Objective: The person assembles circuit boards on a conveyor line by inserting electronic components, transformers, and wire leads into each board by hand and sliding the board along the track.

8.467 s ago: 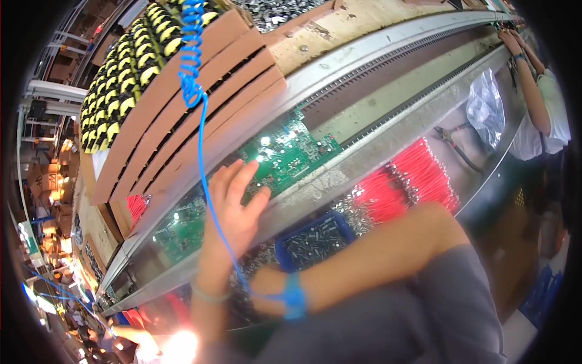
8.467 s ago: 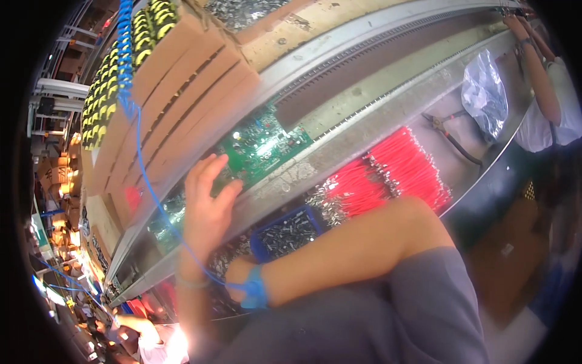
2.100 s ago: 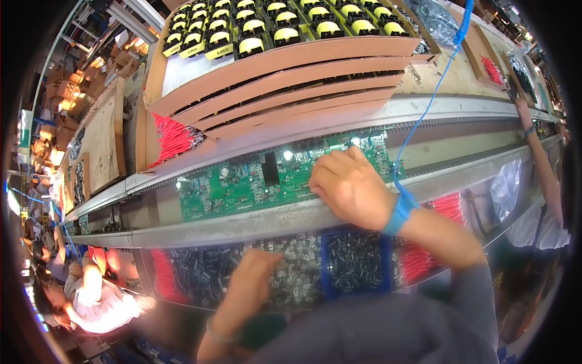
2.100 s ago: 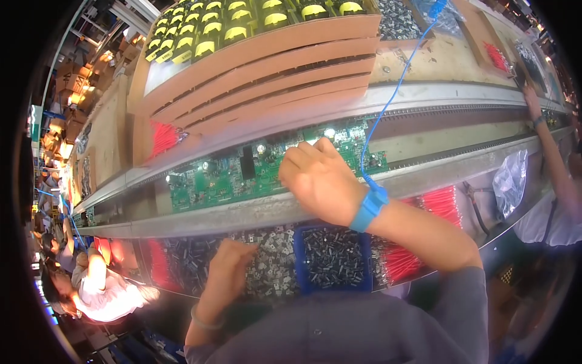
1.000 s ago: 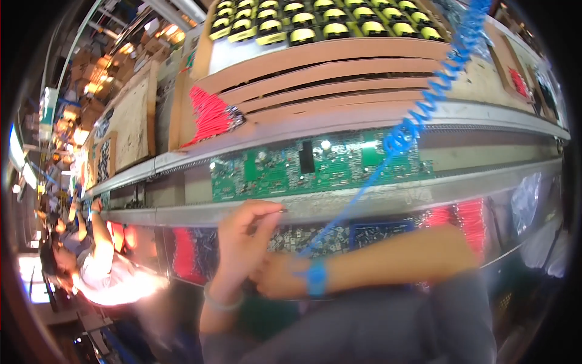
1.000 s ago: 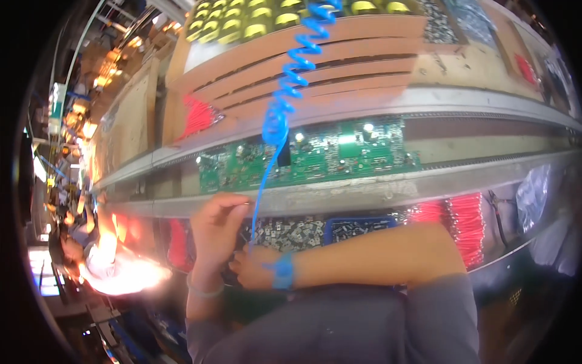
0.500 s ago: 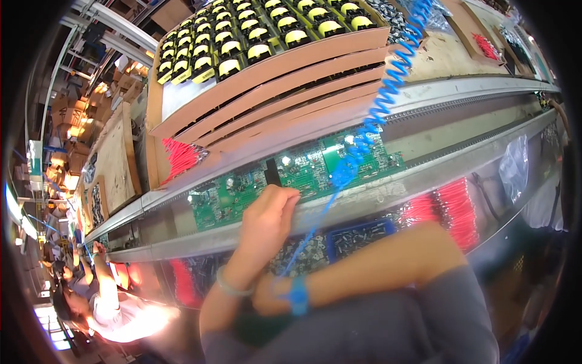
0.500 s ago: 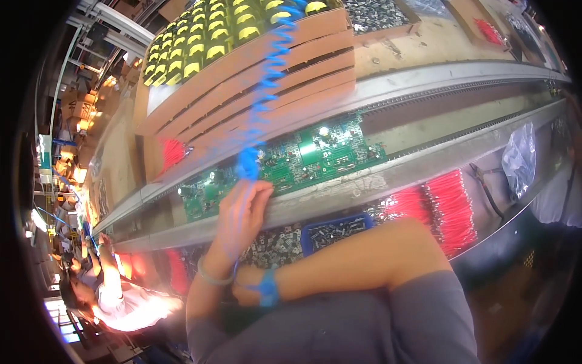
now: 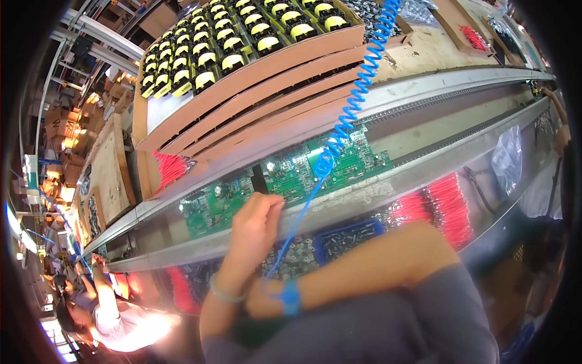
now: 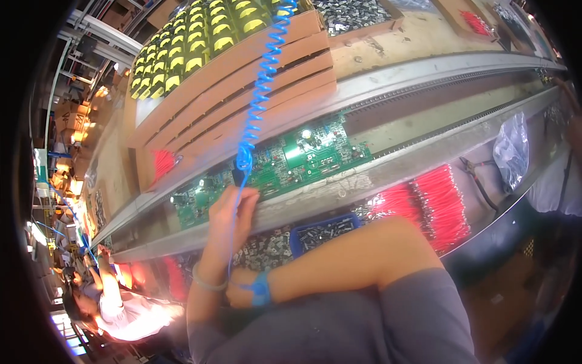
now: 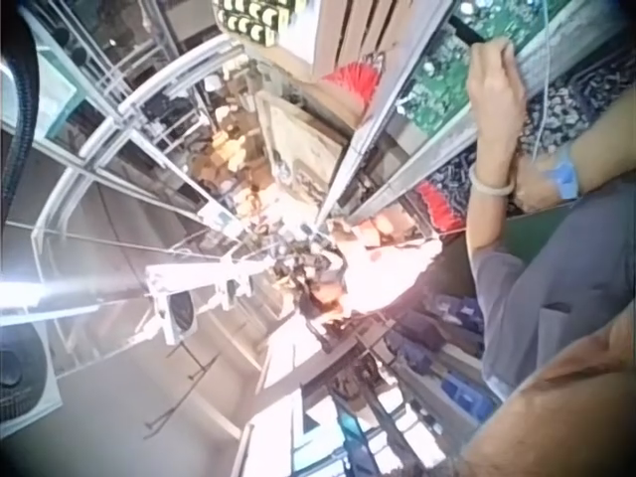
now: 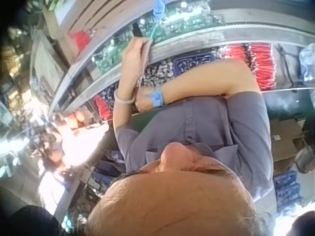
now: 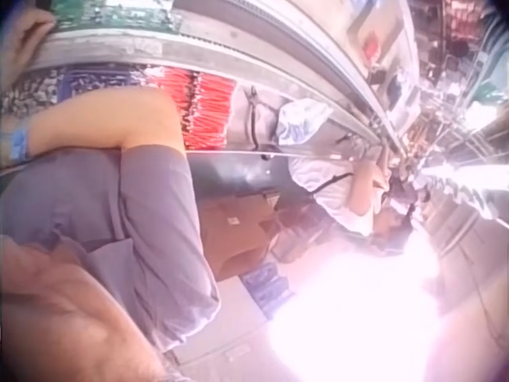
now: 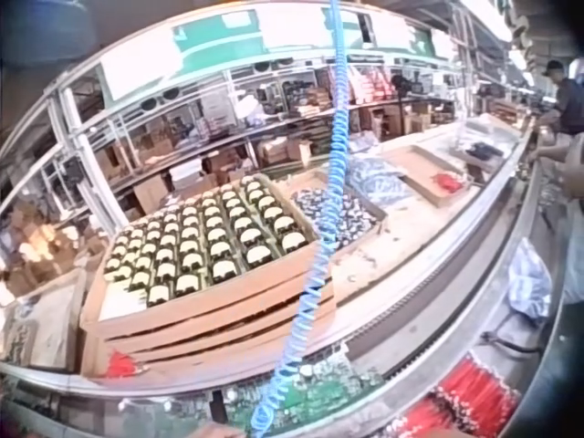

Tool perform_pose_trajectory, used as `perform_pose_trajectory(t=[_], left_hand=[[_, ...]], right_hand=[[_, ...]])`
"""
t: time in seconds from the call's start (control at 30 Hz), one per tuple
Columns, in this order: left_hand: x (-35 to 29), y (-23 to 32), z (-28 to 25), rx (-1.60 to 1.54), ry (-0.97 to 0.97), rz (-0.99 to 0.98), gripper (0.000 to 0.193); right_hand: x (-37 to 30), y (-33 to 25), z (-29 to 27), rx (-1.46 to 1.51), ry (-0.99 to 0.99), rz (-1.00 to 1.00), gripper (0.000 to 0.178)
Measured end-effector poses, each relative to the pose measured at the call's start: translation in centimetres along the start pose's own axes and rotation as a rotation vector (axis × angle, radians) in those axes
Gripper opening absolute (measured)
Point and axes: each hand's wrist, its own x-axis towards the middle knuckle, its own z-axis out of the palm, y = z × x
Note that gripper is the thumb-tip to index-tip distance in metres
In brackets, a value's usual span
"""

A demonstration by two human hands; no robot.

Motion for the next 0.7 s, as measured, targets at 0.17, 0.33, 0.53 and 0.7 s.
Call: perform_pose_trajectory(t=[0.17,0.33,0.53,0.7], left_hand=[[0.4,0.2,0.2,0.027,-0.014,0.011,0.008],[0.6,0.0,0.3,0.101,-0.015,0.094,0.010],[-0.1,0.5,0.3,0.146,-0.050,0.121,0.010],[-1.0,0.0,0.4,0.107,-0.041,0.069,0.015]], right_hand=[[0.0,-0.3,-1.1,-0.023,0.067,0.020,0.016],[-0.9,-1.0,-5.0,-0.035,-0.035,0.023,0.018],[-3.4,-0.4,-14.2,0.641,-0.232,0.341,0.023],[-8.0,3.4,-20.7,0.534,0.235,0.419,0.022]])
